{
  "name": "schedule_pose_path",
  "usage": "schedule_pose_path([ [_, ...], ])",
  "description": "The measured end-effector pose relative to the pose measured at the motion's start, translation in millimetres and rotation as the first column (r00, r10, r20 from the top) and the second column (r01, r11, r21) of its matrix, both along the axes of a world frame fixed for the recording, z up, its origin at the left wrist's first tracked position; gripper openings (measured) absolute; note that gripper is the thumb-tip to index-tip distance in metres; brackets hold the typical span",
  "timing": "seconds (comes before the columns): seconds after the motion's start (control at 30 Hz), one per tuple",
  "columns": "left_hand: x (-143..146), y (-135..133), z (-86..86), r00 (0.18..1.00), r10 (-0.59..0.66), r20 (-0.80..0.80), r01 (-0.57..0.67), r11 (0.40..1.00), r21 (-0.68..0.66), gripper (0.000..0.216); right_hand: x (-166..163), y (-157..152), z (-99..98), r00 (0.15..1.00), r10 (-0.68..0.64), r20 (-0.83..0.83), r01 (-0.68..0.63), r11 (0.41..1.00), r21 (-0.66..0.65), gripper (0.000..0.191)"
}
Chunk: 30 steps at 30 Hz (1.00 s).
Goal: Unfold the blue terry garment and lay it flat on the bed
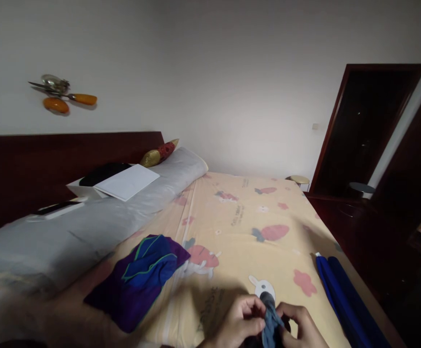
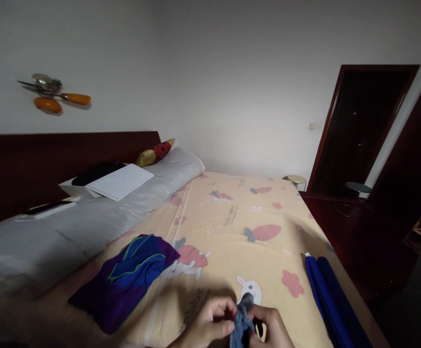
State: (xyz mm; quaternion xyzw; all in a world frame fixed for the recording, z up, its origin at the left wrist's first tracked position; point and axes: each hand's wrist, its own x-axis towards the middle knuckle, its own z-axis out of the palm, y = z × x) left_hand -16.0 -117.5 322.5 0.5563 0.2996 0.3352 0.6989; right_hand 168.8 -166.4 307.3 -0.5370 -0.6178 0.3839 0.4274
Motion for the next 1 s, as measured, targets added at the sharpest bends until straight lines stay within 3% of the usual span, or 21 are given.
schedule_pose_path([
  [0.1, -5.3, 6.6, 4.2, 0.992, 0.121, 0.039, -0.121, 0.993, 0.006, 0.021, 10.7, 11.3, 2.0, 0.992, 0.046, -0.116, -0.044, 0.999, 0.021, 0.003],
  [0.2, -15.3, 16.9, 9.8, 0.969, 0.241, 0.046, -0.243, 0.969, 0.035, 0.011, 25.3, 15.9, 6.9, 0.956, -0.054, -0.288, 0.077, 0.995, 0.07, 0.021],
  [0.27, -22.8, 23.5, 13.9, 0.954, 0.295, 0.044, -0.298, 0.951, 0.08, 0.007, 35.1, 15.4, 11.4, 0.948, -0.12, -0.294, 0.15, 0.985, 0.084, 0.038],
  [0.37, -32.6, 30.1, 21.5, 0.94, 0.336, 0.061, -0.342, 0.929, 0.144, 0.016, 46.8, 14.7, 15.1, 0.955, -0.172, -0.241, 0.203, 0.973, 0.111, 0.035],
  [0.47, -40.5, 33.6, 30.3, 0.935, 0.353, 0.038, -0.352, 0.911, 0.216, 0.029, 55.2, 17.0, 12.5, 0.937, -0.24, -0.254, 0.271, 0.958, 0.093, 0.033],
  [0.57, -47.8, 36.5, 36.3, 0.932, 0.36, -0.038, -0.333, 0.893, 0.303, 0.018, 62.0, 19.9, 7.5, 0.917, -0.294, -0.268, 0.319, 0.946, 0.056, 0.036],
  [0.77, -56.6, 40.2, 39.1, 0.947, 0.322, -0.016, -0.306, 0.913, 0.269, 0.032, 65.8, 20.6, 7.0, 0.931, -0.256, -0.261, 0.283, 0.956, 0.074, 0.04],
  [1.0, -49.2, 35.8, 41.6, 0.948, 0.314, -0.05, -0.274, 0.887, 0.371, 0.034, 52.8, 19.3, 18.1, 0.937, -0.286, -0.202, 0.318, 0.937, 0.145, 0.044],
])
